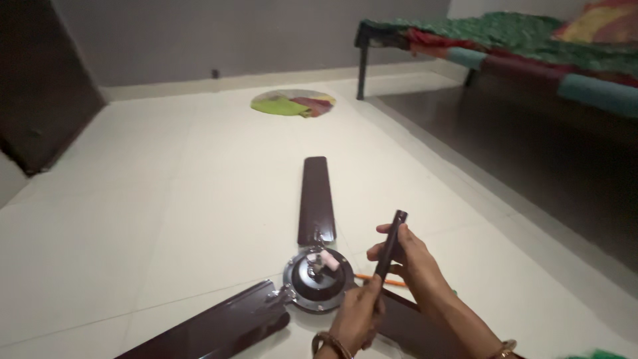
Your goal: The person assembles an electric fan on the floor by inserting a rod into the central hub, attaching a cap, and wiping the components with a cloth. The person uses a screwdriver to tighten parts and handles the fan blades and central hub throughout.
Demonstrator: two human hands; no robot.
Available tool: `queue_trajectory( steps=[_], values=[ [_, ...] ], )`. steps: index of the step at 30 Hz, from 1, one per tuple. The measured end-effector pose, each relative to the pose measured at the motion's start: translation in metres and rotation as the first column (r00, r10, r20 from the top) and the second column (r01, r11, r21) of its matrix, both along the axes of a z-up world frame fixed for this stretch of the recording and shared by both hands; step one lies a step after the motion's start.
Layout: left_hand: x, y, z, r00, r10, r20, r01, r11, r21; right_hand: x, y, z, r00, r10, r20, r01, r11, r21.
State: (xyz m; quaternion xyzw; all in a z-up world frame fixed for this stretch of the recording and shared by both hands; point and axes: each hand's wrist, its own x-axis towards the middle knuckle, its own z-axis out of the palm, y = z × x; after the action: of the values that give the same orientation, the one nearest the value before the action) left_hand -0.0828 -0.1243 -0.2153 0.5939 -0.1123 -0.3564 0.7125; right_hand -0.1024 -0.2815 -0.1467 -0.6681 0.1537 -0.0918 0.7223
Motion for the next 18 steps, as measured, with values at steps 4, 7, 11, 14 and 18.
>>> queue_trajectory(
  steps=[4,7,11,14,18],
  values=[
    [-0.004,-0.037,-0.006,1.0,-0.007,-0.01,0.007,1.0,-0.028,-0.019,-0.073,-0.055,0.958,-0.21,-0.194,0.16,0.956,-0.245],
    [-0.017,-0.077,-0.011,0.997,-0.068,-0.026,0.068,0.998,-0.012,-0.075,-0.164,-0.103,0.827,-0.451,-0.335,0.291,0.854,-0.432],
    [-0.037,-0.14,-0.019,0.981,-0.143,-0.127,0.141,0.99,-0.028,-0.171,-0.278,-0.169,0.619,-0.694,-0.367,0.352,0.664,-0.66],
    [-0.052,-0.177,-0.021,0.946,-0.203,-0.253,0.203,0.979,-0.028,-0.225,-0.322,-0.206,0.445,-0.791,-0.42,0.197,0.544,-0.816],
    [-0.061,-0.204,-0.022,0.912,-0.303,-0.276,0.326,0.944,0.041,-0.249,-0.343,-0.237,0.323,-0.822,-0.469,0.154,0.534,-0.831]
  ],
)
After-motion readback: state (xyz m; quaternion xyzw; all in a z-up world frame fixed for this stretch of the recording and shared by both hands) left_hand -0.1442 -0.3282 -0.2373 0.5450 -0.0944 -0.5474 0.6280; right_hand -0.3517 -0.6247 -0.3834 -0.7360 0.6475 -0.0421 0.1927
